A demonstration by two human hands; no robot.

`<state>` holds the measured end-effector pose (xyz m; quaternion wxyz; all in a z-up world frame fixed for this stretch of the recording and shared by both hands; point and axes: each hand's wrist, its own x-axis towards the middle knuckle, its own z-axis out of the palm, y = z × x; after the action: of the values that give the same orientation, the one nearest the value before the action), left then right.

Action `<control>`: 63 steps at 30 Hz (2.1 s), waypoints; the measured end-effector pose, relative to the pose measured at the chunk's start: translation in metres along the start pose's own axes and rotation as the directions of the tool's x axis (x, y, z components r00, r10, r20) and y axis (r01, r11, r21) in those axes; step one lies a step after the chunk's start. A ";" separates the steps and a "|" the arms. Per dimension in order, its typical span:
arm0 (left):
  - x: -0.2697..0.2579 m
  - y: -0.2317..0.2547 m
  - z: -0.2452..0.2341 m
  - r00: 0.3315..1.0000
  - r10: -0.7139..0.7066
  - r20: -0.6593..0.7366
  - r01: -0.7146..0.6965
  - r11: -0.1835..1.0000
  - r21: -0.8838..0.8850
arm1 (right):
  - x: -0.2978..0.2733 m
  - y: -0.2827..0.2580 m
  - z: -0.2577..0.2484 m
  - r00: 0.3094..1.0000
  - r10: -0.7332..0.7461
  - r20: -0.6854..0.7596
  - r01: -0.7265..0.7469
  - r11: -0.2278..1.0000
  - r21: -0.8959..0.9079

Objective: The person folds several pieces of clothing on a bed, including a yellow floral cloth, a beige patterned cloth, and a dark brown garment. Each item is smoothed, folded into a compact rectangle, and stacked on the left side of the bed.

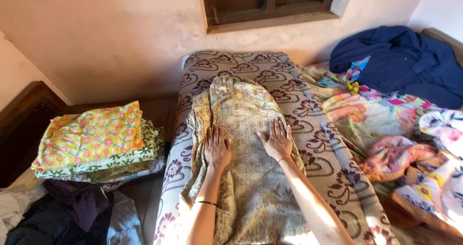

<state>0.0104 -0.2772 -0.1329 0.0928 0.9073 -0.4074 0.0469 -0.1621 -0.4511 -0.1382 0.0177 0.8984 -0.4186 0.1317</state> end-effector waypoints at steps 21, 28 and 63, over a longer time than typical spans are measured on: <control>-0.178 -0.075 -0.066 0.771 0.219 0.599 0.240 0.770 -0.591 | -0.269 -0.077 -0.094 0.709 -0.461 0.533 -0.177 0.615 0.768; -0.191 -0.123 -0.108 0.689 0.386 0.613 0.198 0.714 -0.672 | -0.279 -0.024 -0.025 0.556 -0.624 0.550 -0.776 -0.153 0.611; -0.176 0.050 -0.006 0.999 -0.006 0.036 0.014 0.975 -0.220 | -0.148 -0.018 -0.008 0.703 -0.629 -0.333 0.578 0.777 -0.249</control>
<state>-0.1442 -0.1795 -0.1487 0.1857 0.8942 -0.4070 -0.0148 -0.2409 -0.3280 -0.1666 0.2012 0.9363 -0.0957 0.2715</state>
